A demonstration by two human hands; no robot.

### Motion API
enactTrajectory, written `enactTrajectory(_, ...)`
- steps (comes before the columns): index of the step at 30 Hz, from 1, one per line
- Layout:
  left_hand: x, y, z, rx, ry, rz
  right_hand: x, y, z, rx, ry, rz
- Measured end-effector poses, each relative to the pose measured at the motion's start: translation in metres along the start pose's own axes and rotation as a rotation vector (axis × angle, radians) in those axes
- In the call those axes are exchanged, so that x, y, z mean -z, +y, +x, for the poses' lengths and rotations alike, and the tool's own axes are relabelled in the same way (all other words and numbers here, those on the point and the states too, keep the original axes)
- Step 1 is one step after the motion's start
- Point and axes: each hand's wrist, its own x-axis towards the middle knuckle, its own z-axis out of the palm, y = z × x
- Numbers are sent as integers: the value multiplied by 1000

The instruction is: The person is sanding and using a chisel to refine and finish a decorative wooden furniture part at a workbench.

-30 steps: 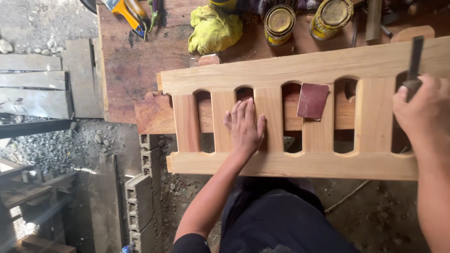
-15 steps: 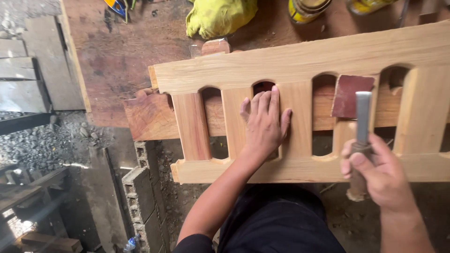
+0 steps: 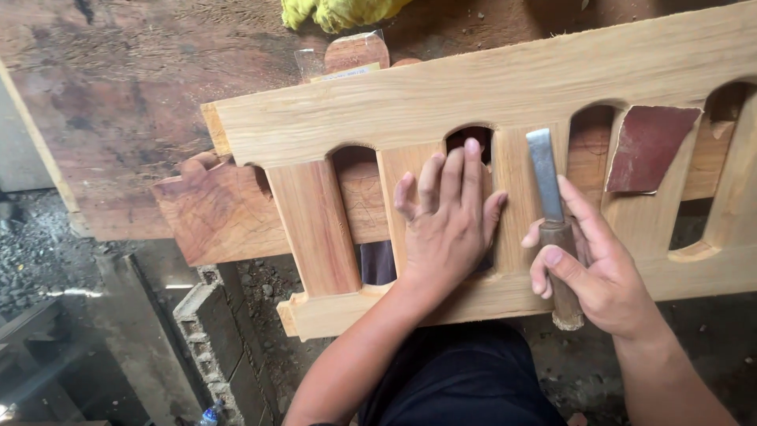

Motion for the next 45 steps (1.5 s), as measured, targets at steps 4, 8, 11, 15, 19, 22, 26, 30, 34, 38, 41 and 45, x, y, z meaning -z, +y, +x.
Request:
enactTrajectory(4, 2, -6, -5, -99, 43, -62, -11, 3, 6, -34, -20, 4)
enactTrajectory(8, 4, -12, -6, -160, -42, -129, -25, 4, 10, -85, 17, -9)
enactTrajectory(11, 5, -14, -4, -160, -67, -215, -35, 3, 15, -82, 61, -39)
enactTrajectory(15, 7, -17, -4, -146, -88, -294, -51, 3, 17, -75, 138, -44)
enactTrajectory(19, 5, -19, -4, -134, -82, -337, -61, 4, 16, -80, 174, -29)
enactTrajectory(22, 6, -20, -5, -142, -102, -360, -65, 4, 15, -100, 192, 7)
enactTrajectory(26, 4, -20, -4, -132, -88, -359, -76, -3, 20, -110, 208, -85)
enactTrajectory(30, 5, -20, -4, -123, -96, -363, -81, -7, 22, -158, 211, -203)
enactTrajectory(34, 5, -21, -2, -130, -121, -366, -79, -11, 24, -193, 223, -215)
enactTrajectory(38, 6, -21, -1, -139, -127, -335, -71, -9, 21, -224, 230, -316)
enactTrajectory(41, 6, -20, -1, -136, -132, -333, -64, -8, 19, -244, 222, -354)
enactTrajectory(45, 6, -20, 1, -139, -132, -317, -54, -11, 21, -242, 183, -364)
